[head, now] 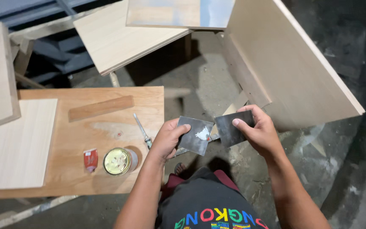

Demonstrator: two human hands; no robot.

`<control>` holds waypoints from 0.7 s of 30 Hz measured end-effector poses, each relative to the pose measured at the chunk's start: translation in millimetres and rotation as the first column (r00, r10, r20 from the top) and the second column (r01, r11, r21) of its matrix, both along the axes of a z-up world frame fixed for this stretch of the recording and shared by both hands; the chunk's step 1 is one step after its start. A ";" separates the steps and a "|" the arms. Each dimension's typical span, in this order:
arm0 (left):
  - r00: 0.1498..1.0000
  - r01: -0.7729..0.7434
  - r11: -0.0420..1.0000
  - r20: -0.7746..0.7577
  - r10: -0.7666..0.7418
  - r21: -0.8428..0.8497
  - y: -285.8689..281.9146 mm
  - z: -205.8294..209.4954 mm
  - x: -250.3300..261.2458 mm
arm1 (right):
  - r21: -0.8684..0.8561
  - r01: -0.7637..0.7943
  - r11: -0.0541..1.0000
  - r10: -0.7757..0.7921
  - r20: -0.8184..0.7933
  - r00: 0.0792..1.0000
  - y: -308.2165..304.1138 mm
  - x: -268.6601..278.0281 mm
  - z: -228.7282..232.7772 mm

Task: The person applies a red substance from a tube and a gray substance from a can onto two small square pads using a metal scraper, rubs the pads together, and then uses one pad to scrape the edge of a wooden panel.

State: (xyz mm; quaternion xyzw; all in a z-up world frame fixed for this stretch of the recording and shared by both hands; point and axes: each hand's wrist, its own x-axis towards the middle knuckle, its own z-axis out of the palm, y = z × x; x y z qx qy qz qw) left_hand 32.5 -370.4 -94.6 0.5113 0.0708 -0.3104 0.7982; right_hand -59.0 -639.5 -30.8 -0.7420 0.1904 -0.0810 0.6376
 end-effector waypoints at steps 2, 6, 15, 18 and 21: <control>1.000 -0.019 1.000 -0.004 0.019 0.007 0.8 -5.2 -3.5 | -0.073 -0.049 0.996 0.046 -0.042 0.998 -2.3 8.4 -2.5; 1.000 -0.027 1.000 -0.004 0.027 0.009 -7.3 -12.7 0.0 | -0.309 -0.187 0.933 0.126 -0.206 0.970 0.1 26.9 22.0; 0.999 -0.029 0.999 -0.016 0.030 0.038 -33.9 -9.1 -6.0 | -0.425 -0.351 0.835 0.197 -0.364 0.910 -13.8 39.9 18.5; 0.999 0.001 0.999 -0.040 0.001 0.049 -38.3 -16.3 -3.9 | -0.440 -0.409 0.799 0.249 -0.377 0.892 -21.3 41.4 11.5; 0.998 0.023 0.998 -0.058 -0.020 0.053 -42.7 -21.6 -4.0 | -0.435 -0.449 0.780 0.285 -0.391 0.875 -21.6 43.1 8.1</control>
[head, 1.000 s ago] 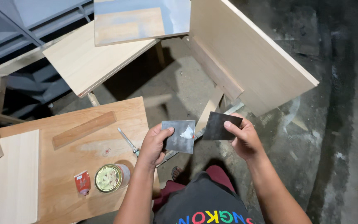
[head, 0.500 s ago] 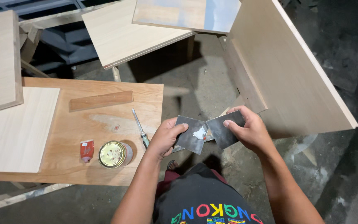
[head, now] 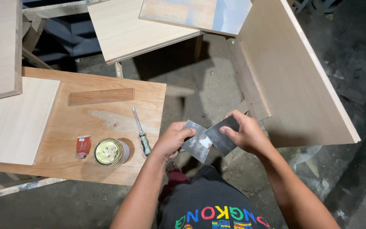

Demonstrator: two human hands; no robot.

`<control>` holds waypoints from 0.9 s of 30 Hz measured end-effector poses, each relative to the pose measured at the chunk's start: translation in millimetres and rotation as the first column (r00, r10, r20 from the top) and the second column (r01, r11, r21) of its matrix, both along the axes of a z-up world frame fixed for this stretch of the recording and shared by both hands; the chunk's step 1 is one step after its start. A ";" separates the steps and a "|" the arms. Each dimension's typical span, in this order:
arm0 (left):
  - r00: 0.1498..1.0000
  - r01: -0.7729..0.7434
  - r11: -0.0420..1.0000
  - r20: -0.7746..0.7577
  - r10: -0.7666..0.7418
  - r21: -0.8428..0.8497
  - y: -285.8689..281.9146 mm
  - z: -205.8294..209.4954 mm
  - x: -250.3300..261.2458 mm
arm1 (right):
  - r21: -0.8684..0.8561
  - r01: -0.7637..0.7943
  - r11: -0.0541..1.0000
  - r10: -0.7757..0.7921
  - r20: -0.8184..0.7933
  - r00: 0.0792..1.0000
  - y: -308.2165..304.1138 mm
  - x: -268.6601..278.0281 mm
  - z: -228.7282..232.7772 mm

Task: The person applies a red substance from a tube and a gray substance from a can onto two small square pads using a metal scraper, rubs the pads together, and then uses one pad to scrape the edge of a wooden panel.

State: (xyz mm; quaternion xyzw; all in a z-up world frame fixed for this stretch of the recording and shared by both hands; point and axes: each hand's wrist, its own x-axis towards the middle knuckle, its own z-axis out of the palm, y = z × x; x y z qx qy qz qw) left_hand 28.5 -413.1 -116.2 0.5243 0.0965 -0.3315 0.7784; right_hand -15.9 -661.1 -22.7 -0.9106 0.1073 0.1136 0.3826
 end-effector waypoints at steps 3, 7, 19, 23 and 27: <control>1.000 0.018 1.000 -0.017 -0.018 -0.003 -3.7 -11.6 -0.5 | -0.014 -0.066 0.998 0.066 -0.008 0.998 -1.1 -1.9 -7.4; 0.999 0.029 1.000 -0.042 -0.029 0.005 -6.1 -21.1 -0.6 | -0.030 -0.119 0.992 0.118 -0.007 0.993 -9.2 -0.2 -18.7; 0.990 0.096 0.995 -0.105 -0.092 0.029 -9.5 -48.4 4.1 | 0.026 -0.267 0.963 0.268 -0.038 0.963 -0.8 16.2 -16.9; 0.983 0.123 0.992 -0.140 -0.118 0.025 -4.1 -46.1 7.4 | -0.002 -0.415 0.910 0.415 -0.051 0.908 4.8 20.7 -1.0; 0.981 0.131 0.991 -0.147 -0.128 0.011 -0.6 -50.8 10.5 | -0.010 -0.479 0.878 0.478 -0.059 0.876 12.8 24.9 16.2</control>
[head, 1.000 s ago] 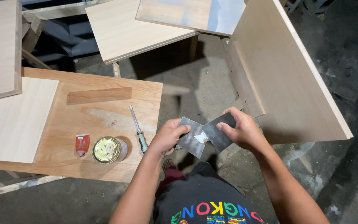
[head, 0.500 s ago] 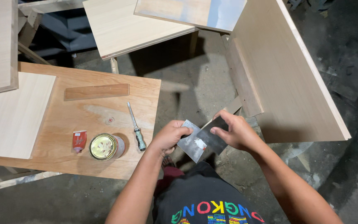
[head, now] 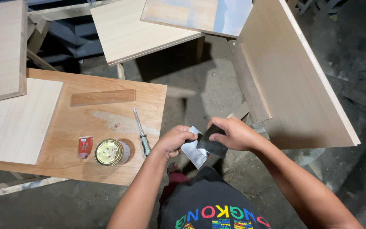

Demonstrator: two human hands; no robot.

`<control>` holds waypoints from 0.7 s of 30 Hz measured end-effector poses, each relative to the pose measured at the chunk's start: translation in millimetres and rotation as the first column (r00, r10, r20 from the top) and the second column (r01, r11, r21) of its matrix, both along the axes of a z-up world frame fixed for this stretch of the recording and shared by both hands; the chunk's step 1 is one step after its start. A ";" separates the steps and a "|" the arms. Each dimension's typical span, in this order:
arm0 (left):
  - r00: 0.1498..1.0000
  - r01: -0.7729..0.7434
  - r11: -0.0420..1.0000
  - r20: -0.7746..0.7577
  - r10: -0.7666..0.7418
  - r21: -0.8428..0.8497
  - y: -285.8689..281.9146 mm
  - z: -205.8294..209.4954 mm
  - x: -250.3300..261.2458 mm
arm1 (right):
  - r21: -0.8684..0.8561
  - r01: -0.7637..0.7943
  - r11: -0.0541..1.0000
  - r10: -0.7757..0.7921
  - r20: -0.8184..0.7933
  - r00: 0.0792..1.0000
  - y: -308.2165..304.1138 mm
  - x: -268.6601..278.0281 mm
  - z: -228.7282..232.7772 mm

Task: The person applies a red substance from a tube and a gray substance from a can onto two small square pads using a metal scraper, rubs the pads together, and then uses one pad to scrape the edge of a wooden panel.

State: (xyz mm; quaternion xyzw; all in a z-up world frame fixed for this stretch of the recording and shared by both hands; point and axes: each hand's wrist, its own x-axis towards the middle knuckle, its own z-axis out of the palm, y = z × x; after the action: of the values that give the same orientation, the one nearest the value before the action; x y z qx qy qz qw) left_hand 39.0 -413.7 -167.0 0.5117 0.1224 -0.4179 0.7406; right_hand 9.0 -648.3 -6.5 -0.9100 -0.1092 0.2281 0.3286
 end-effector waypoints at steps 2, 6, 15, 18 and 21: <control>1.000 -0.008 1.000 0.002 0.008 0.001 1.3 -7.3 2.3 | -0.004 -0.021 1.000 0.021 0.005 1.000 -2.5 3.3 -6.4; 1.000 -0.027 0.999 0.004 0.027 0.035 4.5 -11.3 5.6 | 0.005 -0.010 1.000 0.010 -0.025 1.000 -8.6 4.4 -24.0; 0.990 -0.138 0.989 0.009 0.138 0.060 7.9 -24.3 5.8 | 0.042 0.189 0.981 -0.187 -0.057 0.981 -20.7 2.4 -46.6; 0.978 -0.207 0.972 0.054 0.202 0.112 2.4 -17.5 2.9 | 0.019 0.278 0.960 -0.277 -0.051 0.960 -22.7 -1.6 -63.8; 0.958 -0.287 0.950 0.056 0.282 0.121 -2.2 -27.4 -1.0 | 0.014 0.330 0.944 -0.329 -0.049 0.943 -26.2 -4.7 -78.3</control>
State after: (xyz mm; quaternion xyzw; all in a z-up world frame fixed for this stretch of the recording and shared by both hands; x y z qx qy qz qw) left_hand 38.0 -416.0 -194.4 0.5429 0.2070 -0.2882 0.7611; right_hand 4.3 -674.5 -84.9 -0.9063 0.0498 0.1897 0.3744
